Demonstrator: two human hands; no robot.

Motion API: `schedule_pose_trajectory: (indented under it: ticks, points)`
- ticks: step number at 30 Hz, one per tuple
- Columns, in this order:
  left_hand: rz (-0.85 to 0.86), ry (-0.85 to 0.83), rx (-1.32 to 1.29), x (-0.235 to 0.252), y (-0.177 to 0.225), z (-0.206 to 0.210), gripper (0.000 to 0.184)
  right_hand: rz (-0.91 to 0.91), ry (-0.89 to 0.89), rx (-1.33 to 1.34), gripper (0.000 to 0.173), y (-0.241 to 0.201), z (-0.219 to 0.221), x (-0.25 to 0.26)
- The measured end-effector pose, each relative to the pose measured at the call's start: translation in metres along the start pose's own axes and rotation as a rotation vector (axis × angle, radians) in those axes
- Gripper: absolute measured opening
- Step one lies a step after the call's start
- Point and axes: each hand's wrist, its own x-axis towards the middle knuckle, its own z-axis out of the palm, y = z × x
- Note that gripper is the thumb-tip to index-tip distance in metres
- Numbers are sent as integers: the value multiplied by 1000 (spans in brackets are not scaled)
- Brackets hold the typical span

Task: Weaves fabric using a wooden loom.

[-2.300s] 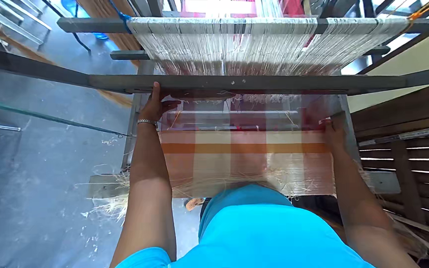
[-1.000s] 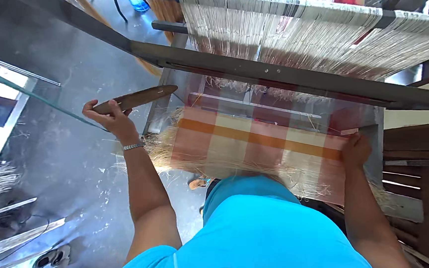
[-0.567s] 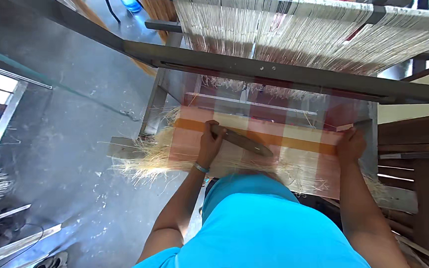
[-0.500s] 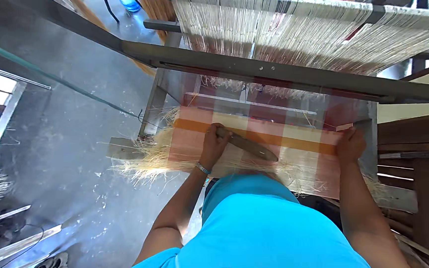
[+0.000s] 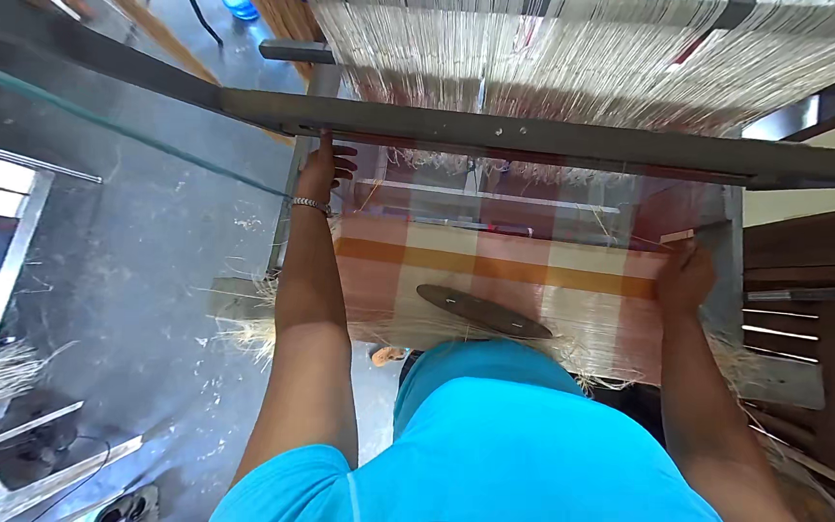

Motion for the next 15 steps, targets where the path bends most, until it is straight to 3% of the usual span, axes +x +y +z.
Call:
schedule_pose_trajectory:
  ticks: [4, 15]
  points:
    - [0, -116, 61, -5, 1, -4, 77, 12, -2, 4, 54, 2, 3, 3]
    - [-21, -225, -36, -5, 5, 8, 73, 14, -31, 7, 54, -2, -2, 1]
